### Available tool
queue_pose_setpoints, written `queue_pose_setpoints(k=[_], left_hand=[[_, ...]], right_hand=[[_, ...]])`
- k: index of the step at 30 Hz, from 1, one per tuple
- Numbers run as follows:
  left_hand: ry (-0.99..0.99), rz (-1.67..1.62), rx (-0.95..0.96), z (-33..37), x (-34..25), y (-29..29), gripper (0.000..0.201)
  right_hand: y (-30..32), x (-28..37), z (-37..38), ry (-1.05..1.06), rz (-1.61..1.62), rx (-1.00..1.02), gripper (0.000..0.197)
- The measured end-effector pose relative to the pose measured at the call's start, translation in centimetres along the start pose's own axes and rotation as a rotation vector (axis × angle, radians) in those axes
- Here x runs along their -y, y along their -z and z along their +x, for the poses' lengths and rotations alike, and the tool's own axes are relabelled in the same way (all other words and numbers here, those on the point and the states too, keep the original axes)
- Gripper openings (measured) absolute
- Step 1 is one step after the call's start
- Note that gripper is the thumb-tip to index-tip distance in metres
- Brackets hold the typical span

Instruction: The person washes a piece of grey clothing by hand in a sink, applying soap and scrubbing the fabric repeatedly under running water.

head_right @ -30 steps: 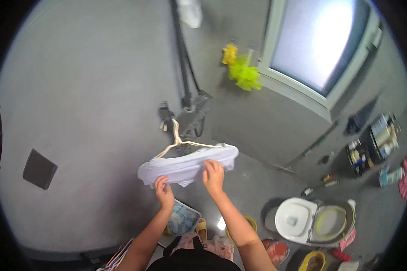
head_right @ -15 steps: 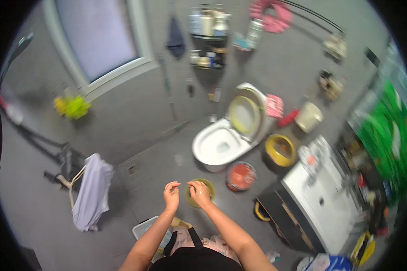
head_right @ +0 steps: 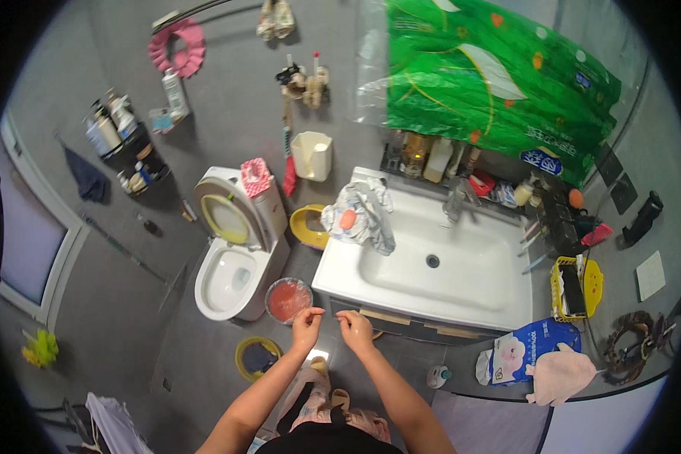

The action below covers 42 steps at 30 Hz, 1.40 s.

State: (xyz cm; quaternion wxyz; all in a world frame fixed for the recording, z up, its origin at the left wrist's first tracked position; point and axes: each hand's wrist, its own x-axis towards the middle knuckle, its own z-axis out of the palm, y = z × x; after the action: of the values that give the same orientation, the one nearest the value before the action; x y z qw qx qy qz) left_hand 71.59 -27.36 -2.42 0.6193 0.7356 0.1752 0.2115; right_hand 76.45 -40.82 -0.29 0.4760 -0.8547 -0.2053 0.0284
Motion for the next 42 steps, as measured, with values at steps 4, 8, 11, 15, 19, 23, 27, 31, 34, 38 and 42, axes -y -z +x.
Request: queue_pose_setpoints(k=[4,8,11,15,19,23,27,31,34,38,42], left_hand=[[0.051,0.007,0.09,6.2,0.9,-4.9,0.015],[-0.054,0.159,0.113,14.6,0.5,-8.8,0.018],[-0.275,0.466,0.139,20.0,-0.4,-10.3,0.025],[-0.485,0.752,0.244,25.1,0.3,-12.1,0.034],[-0.53,0.875,0.385,27.5,0.9,-13.5,0.042],[-0.496,1.005,0.456,28.3,2.9,-13.9,0.043],[-0.464,1.015,0.416,28.5,3.6,-14.0,0.042],[-0.437,1.038,0.386,28.3,3.2,-14.8,0.042],[-0.412,1.056,0.363,27.9,2.5,-15.4,0.043],[-0.431,0.864,0.222,26.8,-0.9,-17.7,0.054],[-0.306,0.341,0.572,22.8,-3.9,-23.1,0.06]], right_hand=[[2.9,-4.5,3.5,-0.147,0.008,-0.063,0.016],[4.5,-8.4,9.6,-0.178,0.022,-0.163,0.014],[4.8,-10.4,15.2,-0.191,-0.016,-0.2,0.015],[3.3,-14.0,22.6,-0.317,-0.078,-0.208,0.025],[0.7,-16.9,27.8,-0.22,-0.415,-0.499,0.029],[1.5,-18.0,30.2,-0.506,-0.037,0.02,0.033],[3.8,-13.7,29.9,0.079,-0.019,-0.35,0.018],[10.0,-7.7,27.7,0.162,0.191,-0.481,0.013],[12.9,-8.4,25.7,-0.02,0.353,-0.416,0.014],[16.2,-10.7,23.8,-0.151,0.603,-0.325,0.014],[20.1,-12.7,22.0,-0.248,0.752,-0.238,0.014]])
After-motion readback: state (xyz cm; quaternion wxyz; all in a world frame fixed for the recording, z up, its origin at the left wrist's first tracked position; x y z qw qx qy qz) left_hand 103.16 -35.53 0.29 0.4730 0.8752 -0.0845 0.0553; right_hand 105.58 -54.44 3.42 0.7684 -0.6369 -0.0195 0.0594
